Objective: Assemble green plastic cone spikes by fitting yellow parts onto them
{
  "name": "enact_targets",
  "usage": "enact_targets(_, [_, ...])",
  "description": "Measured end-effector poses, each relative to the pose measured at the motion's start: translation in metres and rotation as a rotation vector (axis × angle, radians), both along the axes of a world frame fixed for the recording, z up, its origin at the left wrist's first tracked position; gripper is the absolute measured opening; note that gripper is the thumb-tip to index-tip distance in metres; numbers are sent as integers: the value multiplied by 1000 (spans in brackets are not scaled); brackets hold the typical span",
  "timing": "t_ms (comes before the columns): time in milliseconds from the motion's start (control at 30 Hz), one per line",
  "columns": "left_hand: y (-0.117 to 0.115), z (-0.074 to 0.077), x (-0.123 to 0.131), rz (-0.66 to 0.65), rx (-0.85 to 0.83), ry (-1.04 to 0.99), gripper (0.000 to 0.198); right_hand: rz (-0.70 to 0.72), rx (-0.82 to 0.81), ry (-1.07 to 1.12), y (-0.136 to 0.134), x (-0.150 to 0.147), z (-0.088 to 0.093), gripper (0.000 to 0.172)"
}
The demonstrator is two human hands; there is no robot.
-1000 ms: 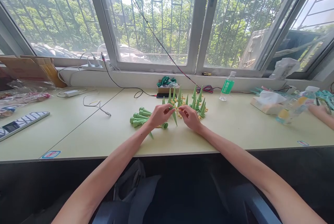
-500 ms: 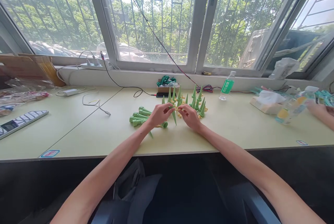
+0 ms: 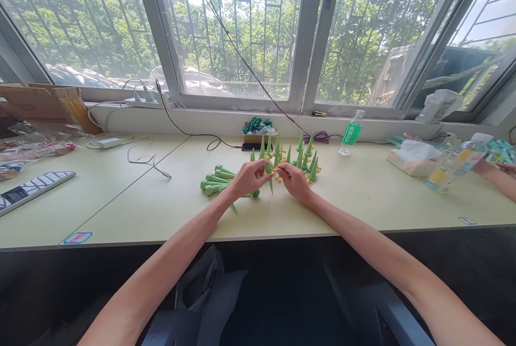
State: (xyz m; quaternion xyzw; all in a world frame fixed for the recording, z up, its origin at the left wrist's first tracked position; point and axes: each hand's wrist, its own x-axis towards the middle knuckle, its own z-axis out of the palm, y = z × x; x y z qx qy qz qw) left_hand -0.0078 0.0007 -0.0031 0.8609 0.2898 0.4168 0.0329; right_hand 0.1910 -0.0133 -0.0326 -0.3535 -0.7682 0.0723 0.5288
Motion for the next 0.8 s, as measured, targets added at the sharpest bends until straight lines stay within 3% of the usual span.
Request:
enact_targets(533, [1,0,1,-4,-10,13,28,-7,-44,-23,-2,1,3,35])
enact_targets(800, [1,-1,1,7,-25,11,27,2,3,-21,-2,1,2,29])
